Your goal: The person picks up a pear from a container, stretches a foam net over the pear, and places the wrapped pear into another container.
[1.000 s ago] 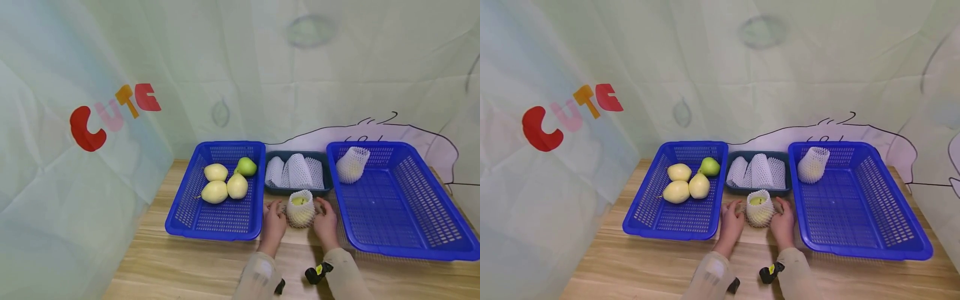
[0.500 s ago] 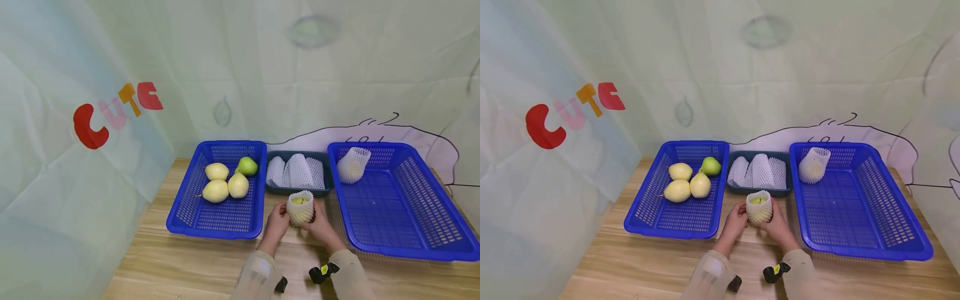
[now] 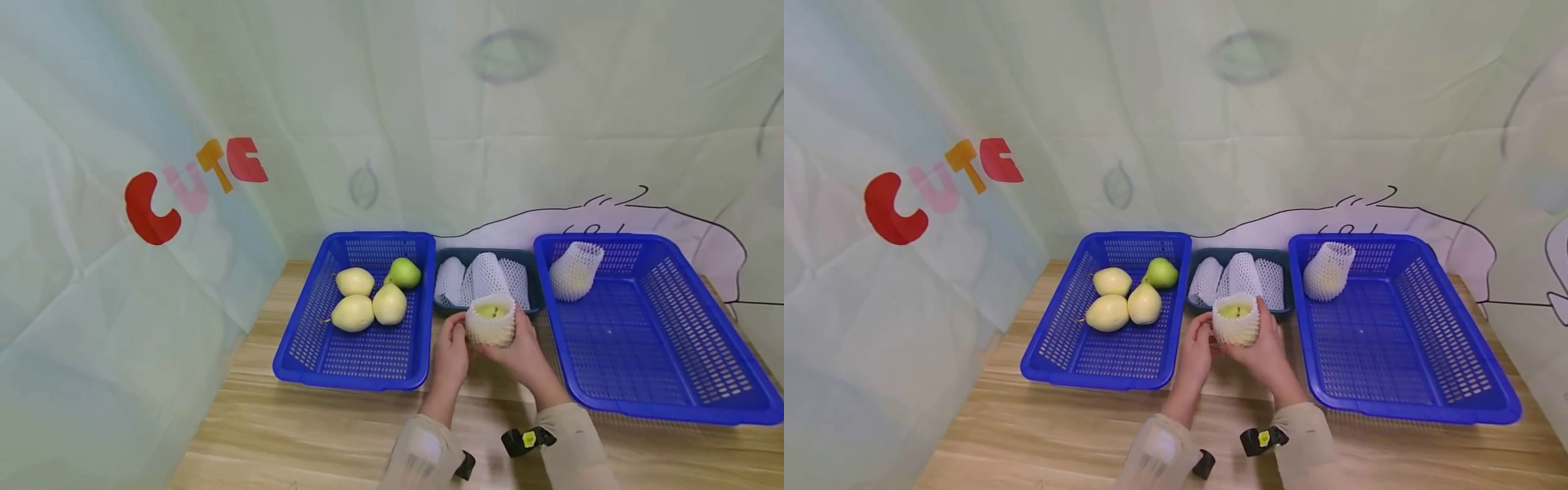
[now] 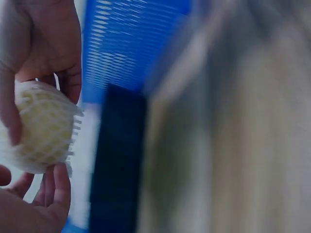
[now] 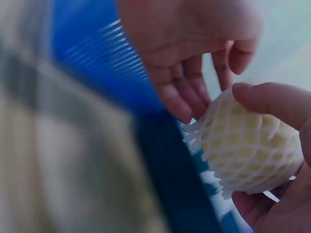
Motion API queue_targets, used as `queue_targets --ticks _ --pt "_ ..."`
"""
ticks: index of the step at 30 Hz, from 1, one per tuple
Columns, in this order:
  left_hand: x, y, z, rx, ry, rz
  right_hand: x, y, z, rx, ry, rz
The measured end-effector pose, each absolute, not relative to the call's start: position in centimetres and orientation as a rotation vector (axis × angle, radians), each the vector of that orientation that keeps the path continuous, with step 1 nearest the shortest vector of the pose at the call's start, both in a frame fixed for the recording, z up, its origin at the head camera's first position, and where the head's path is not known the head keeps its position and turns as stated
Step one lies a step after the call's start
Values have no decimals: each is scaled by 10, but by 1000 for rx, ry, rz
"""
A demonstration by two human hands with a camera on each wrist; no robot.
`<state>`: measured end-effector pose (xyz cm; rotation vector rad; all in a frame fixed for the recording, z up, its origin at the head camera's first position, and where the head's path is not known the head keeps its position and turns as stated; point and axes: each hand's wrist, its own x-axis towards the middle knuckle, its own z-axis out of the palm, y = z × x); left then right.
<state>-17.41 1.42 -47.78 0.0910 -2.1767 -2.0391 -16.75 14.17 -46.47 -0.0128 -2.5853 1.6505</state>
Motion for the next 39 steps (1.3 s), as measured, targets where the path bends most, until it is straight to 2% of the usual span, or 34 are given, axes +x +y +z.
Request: queue_targets --ticks 5,11,18,22,28,39 --pt "-169 13 -444 -140 -2033 -2111 -163 145 -421 58 -2512 1684" --pt "-162 10 -418 -309 -2044 -2085 -158 148 -397 167 -2428 1744" --pt "-162 -3 -404 -475 -2144 -2013 -162 170 -384 8 -2381 1777" --pt "-166 -26 -412 -416 -2325 -1719 -168 195 -376 -133 -2372 1778" --pt "-171 -60 -444 -149 -2719 -1290 -184 247 -372 -327 -2377 1686" --pt "-176 -64 -459 -27 -2939 -1225 -217 308 -388 -526 -2336 1684"
